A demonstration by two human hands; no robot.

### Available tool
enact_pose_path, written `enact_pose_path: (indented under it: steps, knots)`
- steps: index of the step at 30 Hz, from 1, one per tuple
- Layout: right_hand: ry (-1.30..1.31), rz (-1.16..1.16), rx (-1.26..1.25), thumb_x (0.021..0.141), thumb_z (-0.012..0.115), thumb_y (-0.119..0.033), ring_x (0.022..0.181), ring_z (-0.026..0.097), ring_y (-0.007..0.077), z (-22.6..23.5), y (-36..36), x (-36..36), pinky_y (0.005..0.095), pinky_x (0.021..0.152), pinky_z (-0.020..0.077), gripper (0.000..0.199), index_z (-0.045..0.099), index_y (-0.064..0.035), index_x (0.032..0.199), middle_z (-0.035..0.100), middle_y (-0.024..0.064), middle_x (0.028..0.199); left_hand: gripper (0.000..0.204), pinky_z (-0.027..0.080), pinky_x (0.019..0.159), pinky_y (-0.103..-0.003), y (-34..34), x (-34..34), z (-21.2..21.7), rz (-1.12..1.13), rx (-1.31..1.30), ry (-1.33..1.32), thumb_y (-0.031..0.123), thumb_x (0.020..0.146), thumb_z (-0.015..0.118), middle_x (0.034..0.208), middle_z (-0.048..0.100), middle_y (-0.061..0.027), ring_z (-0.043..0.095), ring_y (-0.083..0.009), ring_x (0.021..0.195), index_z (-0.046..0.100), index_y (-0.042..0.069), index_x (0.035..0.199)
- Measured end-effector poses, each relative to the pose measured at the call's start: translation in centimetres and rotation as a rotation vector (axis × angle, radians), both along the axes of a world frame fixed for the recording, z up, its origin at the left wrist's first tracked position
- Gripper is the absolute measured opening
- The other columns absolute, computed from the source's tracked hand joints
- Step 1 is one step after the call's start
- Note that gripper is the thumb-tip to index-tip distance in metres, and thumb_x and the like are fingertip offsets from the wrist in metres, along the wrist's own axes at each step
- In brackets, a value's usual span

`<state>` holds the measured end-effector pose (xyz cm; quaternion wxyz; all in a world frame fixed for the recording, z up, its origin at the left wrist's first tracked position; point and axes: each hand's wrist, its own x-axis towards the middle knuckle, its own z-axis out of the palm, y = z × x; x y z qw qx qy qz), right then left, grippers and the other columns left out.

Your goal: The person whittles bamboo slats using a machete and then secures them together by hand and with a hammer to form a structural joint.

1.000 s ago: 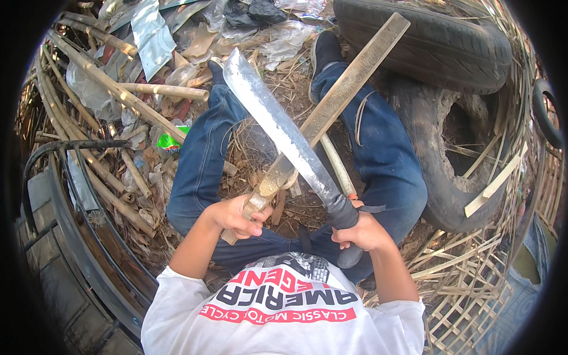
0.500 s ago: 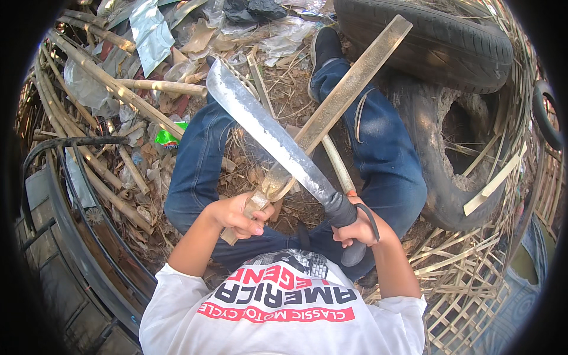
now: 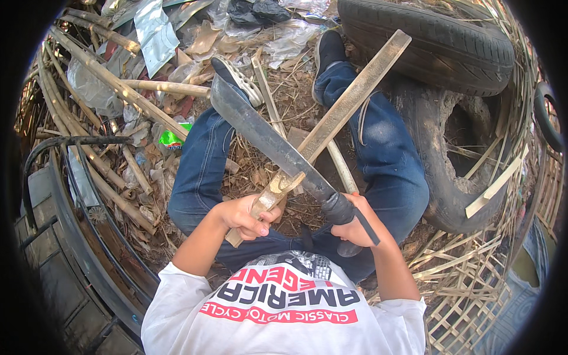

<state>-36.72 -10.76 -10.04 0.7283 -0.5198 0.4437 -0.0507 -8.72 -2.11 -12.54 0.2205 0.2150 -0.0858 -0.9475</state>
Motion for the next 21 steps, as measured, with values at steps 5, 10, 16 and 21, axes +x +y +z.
enact_pose_path:
  steps: [5, 10, 16, 21]
  knots:
    - [0.03, 0.062, 0.145, 0.064, 0.066, 0.002, 0.05, 0.054, 0.0119, -1.4, 0.2, -0.6, 0.0272, 0.05, 0.0455, 0.02, 0.053, -0.0009, 0.079, 0.058, 0.0021, 0.063, 0.036, 0.013, 0.034, -0.021, 0.8, -0.1, -1.0, 0.014, 0.086, 0.056, -0.007, 0.083, 0.06, 0.055, 0.031, 0.0065, 0.023, -0.0005, 0.037, 0.031, 0.015, 0.08]
    - [-0.084, -0.036, 0.37, 0.065, 0.067, 0.001, 0.05, 0.054, 0.0123, -3.3, 1.9, -1.5, 0.0274, 0.049, 0.045, 0.019, 0.055, -0.002, 0.08, 0.057, 0.0039, 0.063, 0.035, 0.013, 0.034, -0.021, 0.7, 0.2, -1.6, -0.004, 0.038, 0.003, -0.007, 0.083, 0.061, 0.055, 0.032, 0.0066, 0.024, -0.0006, 0.038, 0.033, 0.014, 0.081]
    - [0.092, -0.017, 0.079, 0.064, 0.066, -0.001, 0.057, 0.055, 0.0128, -0.6, 1.0, 0.5, 0.0284, 0.058, 0.0466, 0.02, 0.056, -0.0006, 0.081, 0.058, 0.0033, 0.064, 0.035, 0.014, 0.034, -0.021, -0.3, 0.6, -0.4, 0.009, -0.008, -0.021, -0.006, 0.083, 0.062, 0.056, 0.034, 0.0059, 0.027, -0.0009, 0.038, 0.033, 0.014, 0.081]
    - [0.024, 0.035, -0.271, 0.062, 0.066, -0.001, 0.064, 0.052, 0.0136, -0.7, 1.6, 0.8, 0.0287, 0.063, 0.044, 0.027, 0.055, 0.0023, 0.087, 0.058, 0.0028, 0.069, 0.034, 0.015, 0.033, -0.022, -0.6, 0.7, -0.3, -0.023, -0.093, -0.028, -0.006, 0.083, 0.062, 0.057, 0.034, 0.0054, 0.027, -0.001, 0.038, 0.034, 0.013, 0.081]
